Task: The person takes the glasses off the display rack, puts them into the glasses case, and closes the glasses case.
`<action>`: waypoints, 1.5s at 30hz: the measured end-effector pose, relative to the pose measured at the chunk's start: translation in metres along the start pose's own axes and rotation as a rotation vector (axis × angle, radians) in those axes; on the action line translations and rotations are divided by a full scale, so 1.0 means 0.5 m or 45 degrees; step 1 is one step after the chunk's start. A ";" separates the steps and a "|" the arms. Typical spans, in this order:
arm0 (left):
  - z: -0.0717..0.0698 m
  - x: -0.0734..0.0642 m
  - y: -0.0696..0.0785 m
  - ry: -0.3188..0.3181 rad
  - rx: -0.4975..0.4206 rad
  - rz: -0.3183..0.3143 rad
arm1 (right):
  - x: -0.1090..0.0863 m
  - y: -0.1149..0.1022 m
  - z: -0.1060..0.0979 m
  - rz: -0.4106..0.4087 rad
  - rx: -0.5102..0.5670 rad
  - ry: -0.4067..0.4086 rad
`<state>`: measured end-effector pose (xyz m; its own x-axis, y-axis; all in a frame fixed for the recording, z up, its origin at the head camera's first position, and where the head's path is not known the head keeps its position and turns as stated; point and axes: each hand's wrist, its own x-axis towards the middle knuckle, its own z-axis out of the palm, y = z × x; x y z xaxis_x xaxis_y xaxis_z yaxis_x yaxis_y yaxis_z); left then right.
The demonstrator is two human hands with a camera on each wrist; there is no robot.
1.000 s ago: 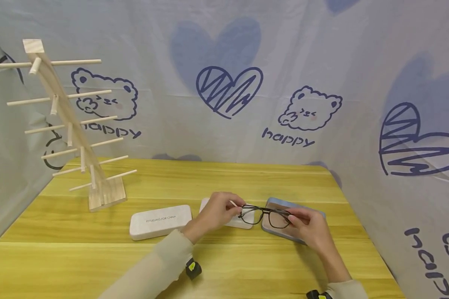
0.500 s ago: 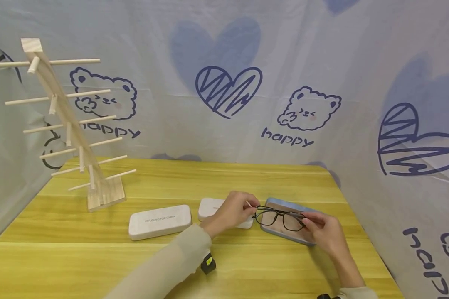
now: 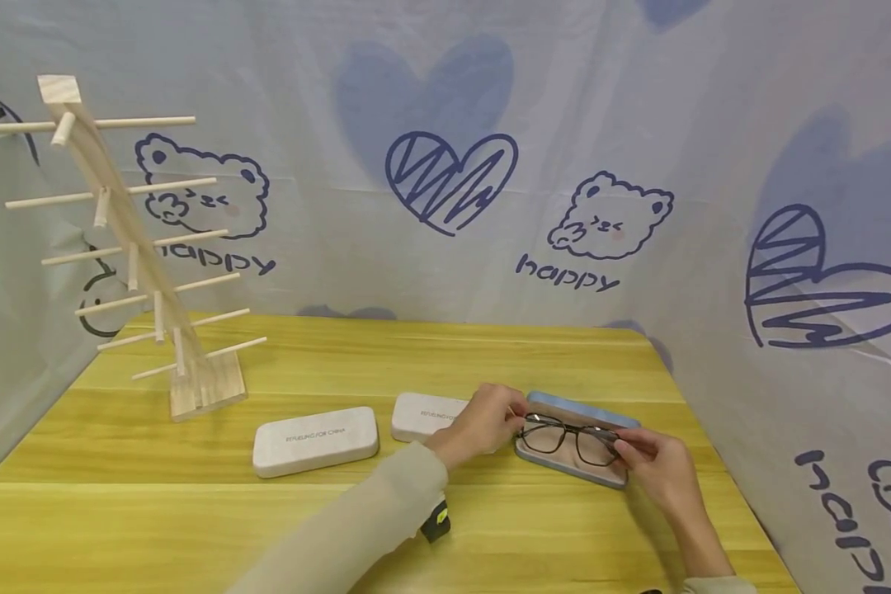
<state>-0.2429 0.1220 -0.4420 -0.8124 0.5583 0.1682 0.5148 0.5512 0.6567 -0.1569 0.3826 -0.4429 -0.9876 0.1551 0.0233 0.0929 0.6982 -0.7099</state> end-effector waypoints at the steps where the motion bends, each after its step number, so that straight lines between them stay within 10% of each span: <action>1: 0.003 0.002 0.002 -0.005 0.018 -0.002 | 0.001 0.002 0.000 -0.001 -0.021 0.008; 17: 0.031 0.012 0.020 -0.053 0.250 -0.011 | 0.003 0.027 0.001 0.006 -0.235 0.030; 31: 0.012 0.002 0.023 -0.064 0.127 -0.044 | 0.010 0.021 -0.010 0.075 -0.307 -0.007; 37: -0.017 0.006 0.028 0.082 0.005 -0.109 | 0.009 0.026 -0.039 0.172 -0.092 -0.129; 45: -0.019 0.018 0.034 -0.021 0.054 -0.240 | 0.019 0.016 -0.048 0.238 0.098 -0.189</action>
<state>-0.2442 0.1307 -0.4224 -0.8911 0.4525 0.0329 0.3653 0.6727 0.6435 -0.1625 0.4067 -0.4315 -0.9625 0.1682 -0.2129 0.2713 0.6110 -0.7437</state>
